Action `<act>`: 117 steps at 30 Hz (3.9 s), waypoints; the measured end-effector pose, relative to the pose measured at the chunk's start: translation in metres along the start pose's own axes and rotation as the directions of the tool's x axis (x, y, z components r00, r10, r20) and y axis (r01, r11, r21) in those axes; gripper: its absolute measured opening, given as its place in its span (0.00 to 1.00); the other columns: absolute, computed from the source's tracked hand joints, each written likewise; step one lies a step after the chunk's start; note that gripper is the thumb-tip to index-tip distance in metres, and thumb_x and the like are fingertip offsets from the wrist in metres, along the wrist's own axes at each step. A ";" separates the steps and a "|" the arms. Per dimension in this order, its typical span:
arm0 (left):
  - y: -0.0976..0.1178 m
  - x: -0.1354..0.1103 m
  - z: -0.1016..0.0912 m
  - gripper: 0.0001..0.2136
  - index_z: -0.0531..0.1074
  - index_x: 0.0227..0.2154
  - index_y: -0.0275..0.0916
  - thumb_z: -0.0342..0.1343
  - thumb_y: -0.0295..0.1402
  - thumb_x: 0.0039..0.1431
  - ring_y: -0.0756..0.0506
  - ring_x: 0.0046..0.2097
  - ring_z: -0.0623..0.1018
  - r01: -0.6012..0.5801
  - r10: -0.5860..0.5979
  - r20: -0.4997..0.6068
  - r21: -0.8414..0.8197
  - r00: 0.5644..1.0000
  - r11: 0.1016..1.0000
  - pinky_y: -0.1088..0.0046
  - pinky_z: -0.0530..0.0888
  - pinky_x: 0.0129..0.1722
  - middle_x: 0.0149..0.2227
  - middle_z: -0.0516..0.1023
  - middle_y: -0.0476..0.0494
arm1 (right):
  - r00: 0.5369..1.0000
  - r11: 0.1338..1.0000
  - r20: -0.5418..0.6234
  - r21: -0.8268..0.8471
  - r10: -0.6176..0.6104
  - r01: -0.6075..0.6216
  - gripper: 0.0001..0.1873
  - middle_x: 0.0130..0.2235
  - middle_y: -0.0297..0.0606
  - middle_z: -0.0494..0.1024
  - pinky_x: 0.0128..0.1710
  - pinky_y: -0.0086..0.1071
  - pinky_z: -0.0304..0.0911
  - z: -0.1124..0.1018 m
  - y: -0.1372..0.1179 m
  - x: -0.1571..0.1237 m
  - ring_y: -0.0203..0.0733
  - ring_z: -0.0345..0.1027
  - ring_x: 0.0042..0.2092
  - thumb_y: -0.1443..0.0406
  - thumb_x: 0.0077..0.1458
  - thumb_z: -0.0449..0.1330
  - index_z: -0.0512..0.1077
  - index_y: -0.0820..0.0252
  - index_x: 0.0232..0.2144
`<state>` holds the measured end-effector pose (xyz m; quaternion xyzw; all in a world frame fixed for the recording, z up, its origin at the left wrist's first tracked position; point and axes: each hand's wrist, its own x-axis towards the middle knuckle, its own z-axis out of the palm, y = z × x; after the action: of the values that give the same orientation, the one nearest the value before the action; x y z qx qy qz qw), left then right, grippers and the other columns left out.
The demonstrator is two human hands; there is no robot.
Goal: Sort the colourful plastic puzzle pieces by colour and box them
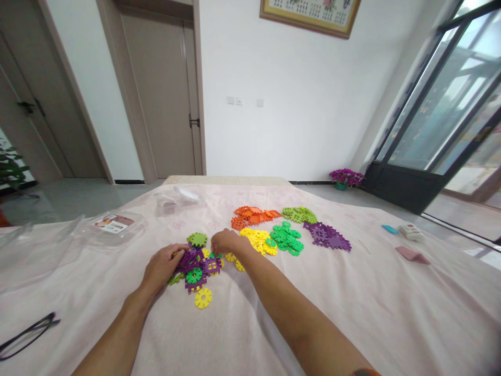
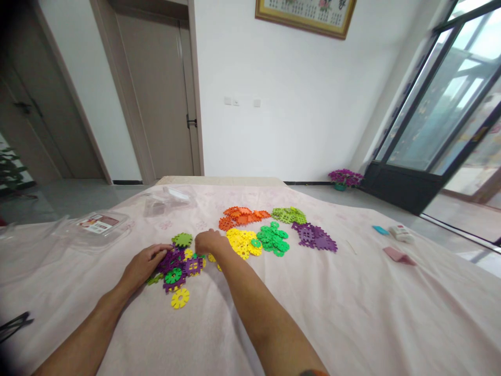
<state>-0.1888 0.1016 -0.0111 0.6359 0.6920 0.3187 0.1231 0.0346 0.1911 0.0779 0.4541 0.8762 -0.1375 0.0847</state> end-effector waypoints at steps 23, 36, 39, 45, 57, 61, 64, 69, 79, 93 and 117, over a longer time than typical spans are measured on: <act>-0.003 0.000 0.001 0.19 0.81 0.46 0.46 0.46 0.43 0.64 0.41 0.54 0.79 -0.005 0.005 0.000 0.005 1.000 1.000 0.66 0.70 0.56 0.53 0.82 0.47 | 0.872 0.942 -0.478 0.231 -0.107 0.242 0.11 0.42 0.36 0.81 0.41 0.27 0.61 0.007 0.077 -0.027 0.38 0.72 0.43 0.70 0.58 0.60 0.79 0.60 0.42; -0.008 0.001 0.005 0.19 0.80 0.46 0.47 0.46 0.44 0.64 0.42 0.54 0.79 0.012 -0.012 0.004 0.012 1.000 1.000 0.69 0.70 0.55 0.53 0.82 0.49 | 0.912 0.893 -0.347 0.449 0.219 -0.044 0.16 0.28 0.30 0.72 0.31 0.28 0.53 0.044 0.200 -0.072 0.35 0.65 0.31 0.71 0.48 0.63 0.80 0.63 0.41; -0.010 0.002 0.006 0.19 0.80 0.46 0.47 0.46 0.44 0.64 0.42 0.54 0.78 0.010 -0.010 0.008 0.005 1.000 1.000 0.68 0.70 0.55 0.53 0.82 0.49 | 0.931 0.921 -0.323 0.388 0.173 -0.036 0.06 0.25 0.29 0.70 0.30 0.29 0.51 0.045 0.201 -0.069 0.34 0.62 0.29 0.69 0.50 0.63 0.79 0.62 0.33; -0.010 0.003 0.006 0.19 0.80 0.46 0.47 0.45 0.43 0.65 0.41 0.55 0.78 0.006 -0.006 0.011 0.008 1.000 1.000 0.66 0.71 0.56 0.54 0.82 0.48 | 0.903 0.871 -0.340 0.487 0.265 -0.072 0.15 0.36 0.35 0.77 0.35 0.29 0.58 0.050 0.207 -0.067 0.40 0.70 0.37 0.69 0.46 0.68 0.77 0.62 0.40; -0.015 0.004 0.007 0.19 0.81 0.46 0.47 0.47 0.44 0.64 0.41 0.55 0.78 0.002 -0.002 -0.008 -0.005 1.000 1.000 0.65 0.70 0.57 0.53 0.82 0.48 | 0.874 0.812 -0.375 0.582 0.310 -0.038 0.15 0.31 0.31 0.75 0.30 0.28 0.56 0.054 0.212 -0.068 0.37 0.67 0.32 0.69 0.42 0.69 0.75 0.62 0.36; -0.020 0.005 0.010 0.19 0.81 0.46 0.47 0.47 0.45 0.64 0.42 0.55 0.78 -0.001 0.001 0.003 -0.002 1.000 1.000 0.66 0.70 0.58 0.54 0.81 0.48 | 0.853 0.779 -0.404 0.626 0.331 -0.006 0.10 0.31 0.32 0.77 0.29 0.27 0.56 0.049 0.210 -0.073 0.36 0.67 0.31 0.69 0.42 0.68 0.76 0.61 0.31; -0.021 0.006 0.010 0.19 0.80 0.46 0.48 0.47 0.45 0.64 0.41 0.55 0.78 0.007 -0.007 0.005 0.010 1.000 1.000 0.66 0.70 0.58 0.54 0.81 0.48 | 0.838 0.773 -0.406 0.633 0.365 -0.030 0.08 0.28 0.32 0.77 0.28 0.28 0.55 0.045 0.207 -0.077 0.36 0.66 0.28 0.68 0.41 0.68 0.77 0.61 0.29; -0.016 0.004 0.008 0.19 0.81 0.45 0.49 0.47 0.45 0.64 0.42 0.55 0.78 0.018 -0.018 -0.011 0.018 1.000 1.000 0.67 0.71 0.56 0.54 0.82 0.50 | 0.827 0.773 -0.425 0.634 0.368 -0.019 0.09 0.23 0.31 0.74 0.25 0.27 0.53 0.044 0.205 -0.078 0.35 0.64 0.26 0.67 0.41 0.67 0.80 0.61 0.30; -0.018 0.005 0.009 0.19 0.81 0.46 0.48 0.47 0.45 0.64 0.42 0.54 0.79 0.009 -0.009 -0.006 0.005 1.000 1.000 0.68 0.70 0.58 0.54 0.81 0.49 | 0.807 0.769 -0.481 0.637 0.344 0.051 0.10 0.29 0.36 0.78 0.28 0.26 0.59 0.046 0.200 -0.075 0.37 0.68 0.30 0.65 0.44 0.65 0.80 0.62 0.32; -0.010 0.002 0.006 0.19 0.81 0.46 0.47 0.46 0.45 0.65 0.41 0.55 0.78 0.019 -0.019 0.002 0.015 1.000 1.000 0.66 0.70 0.58 0.54 0.81 0.48 | 0.797 0.824 -0.541 0.558 0.270 0.100 0.08 0.36 0.37 0.80 0.33 0.28 0.61 0.050 0.201 -0.072 0.37 0.69 0.33 0.67 0.46 0.62 0.80 0.61 0.31; -0.011 0.002 0.006 0.19 0.81 0.45 0.49 0.46 0.45 0.64 0.41 0.55 0.78 0.027 -0.027 -0.005 0.022 1.000 0.999 0.66 0.70 0.57 0.54 0.81 0.49 | 0.839 0.947 -0.483 0.304 0.252 -0.109 0.11 0.38 0.35 0.82 0.38 0.31 0.57 0.044 0.198 -0.082 0.47 0.72 0.43 0.58 0.47 0.71 0.82 0.50 0.36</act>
<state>-0.1945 0.1057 -0.0212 0.6270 0.7044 0.3107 0.1187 0.2447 0.2224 0.0265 0.5625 0.7932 -0.1176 -0.2015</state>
